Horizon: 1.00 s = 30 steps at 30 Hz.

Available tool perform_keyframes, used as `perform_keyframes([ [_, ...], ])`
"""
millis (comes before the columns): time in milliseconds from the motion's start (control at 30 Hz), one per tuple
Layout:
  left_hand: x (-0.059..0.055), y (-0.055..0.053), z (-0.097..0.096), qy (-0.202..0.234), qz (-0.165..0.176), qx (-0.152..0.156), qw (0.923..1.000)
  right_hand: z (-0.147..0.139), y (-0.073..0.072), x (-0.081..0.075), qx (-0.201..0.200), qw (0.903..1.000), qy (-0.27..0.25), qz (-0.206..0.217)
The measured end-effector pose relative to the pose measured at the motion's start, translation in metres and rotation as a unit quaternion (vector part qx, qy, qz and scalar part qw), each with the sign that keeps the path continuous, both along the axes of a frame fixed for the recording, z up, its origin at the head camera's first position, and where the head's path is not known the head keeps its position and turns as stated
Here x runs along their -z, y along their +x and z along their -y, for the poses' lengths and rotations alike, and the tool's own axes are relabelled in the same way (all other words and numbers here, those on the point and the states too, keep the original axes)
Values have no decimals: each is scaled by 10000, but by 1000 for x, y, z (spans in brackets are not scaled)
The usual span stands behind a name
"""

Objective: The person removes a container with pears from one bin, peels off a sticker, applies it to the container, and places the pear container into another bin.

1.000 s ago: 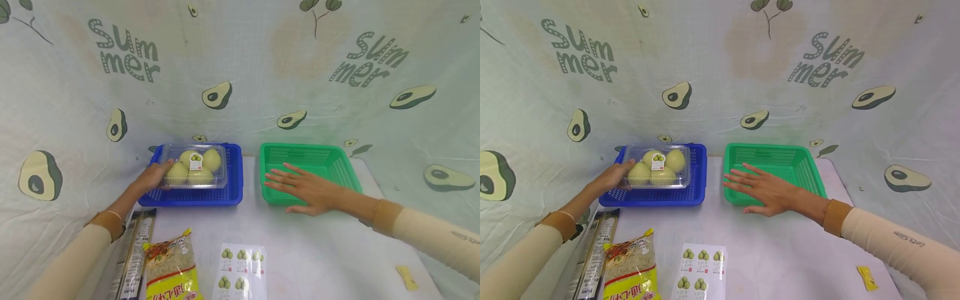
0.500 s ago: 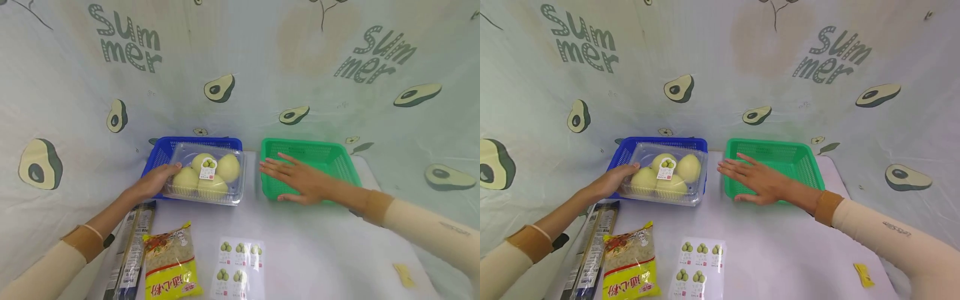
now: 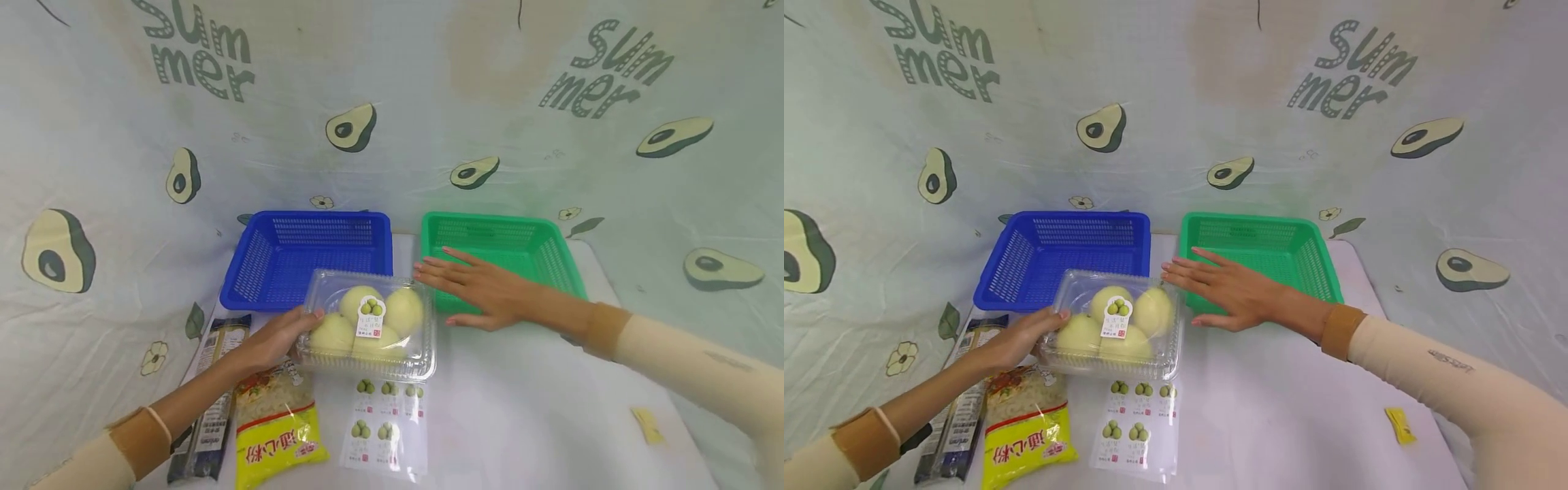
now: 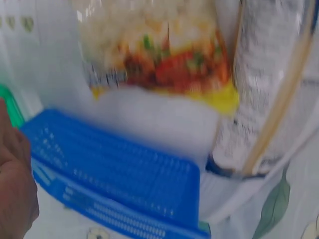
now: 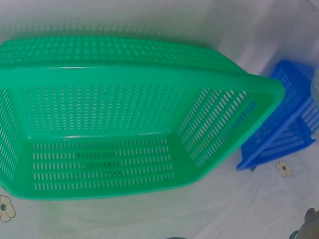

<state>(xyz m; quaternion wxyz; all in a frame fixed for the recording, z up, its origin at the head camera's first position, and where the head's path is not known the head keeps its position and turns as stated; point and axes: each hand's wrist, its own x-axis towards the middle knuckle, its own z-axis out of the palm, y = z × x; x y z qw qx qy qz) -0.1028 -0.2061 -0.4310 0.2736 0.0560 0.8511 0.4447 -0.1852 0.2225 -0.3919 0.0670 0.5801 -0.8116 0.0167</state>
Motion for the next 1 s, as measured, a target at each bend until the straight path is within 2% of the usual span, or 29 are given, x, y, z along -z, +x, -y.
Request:
perform_keyframes([
  [133,11,15,-5,501,-141,36,9986,3,0,1,15,10000,74,46],
  [200,16,21,-8,712,-104,73,9974,2,1,-1,33,9999,108,47],
  [400,39,41,-27,970,376,186,9944,-3,7,0,50,9999,109,61],
  [500,54,48,-36,795,434,47,9959,-5,12,2,45,9999,101,117],
  [633,75,50,-45,258,263,-276,9989,-7,17,2,79,9997,154,152],
  [733,88,50,-49,-124,163,-360,9991,-10,21,3,176,9995,225,145],
  [867,96,47,-52,-286,-141,-229,9992,-15,25,9,318,9989,310,177],
  [1000,95,42,-51,-757,-747,36,9943,-17,29,16,373,9983,386,213],
])
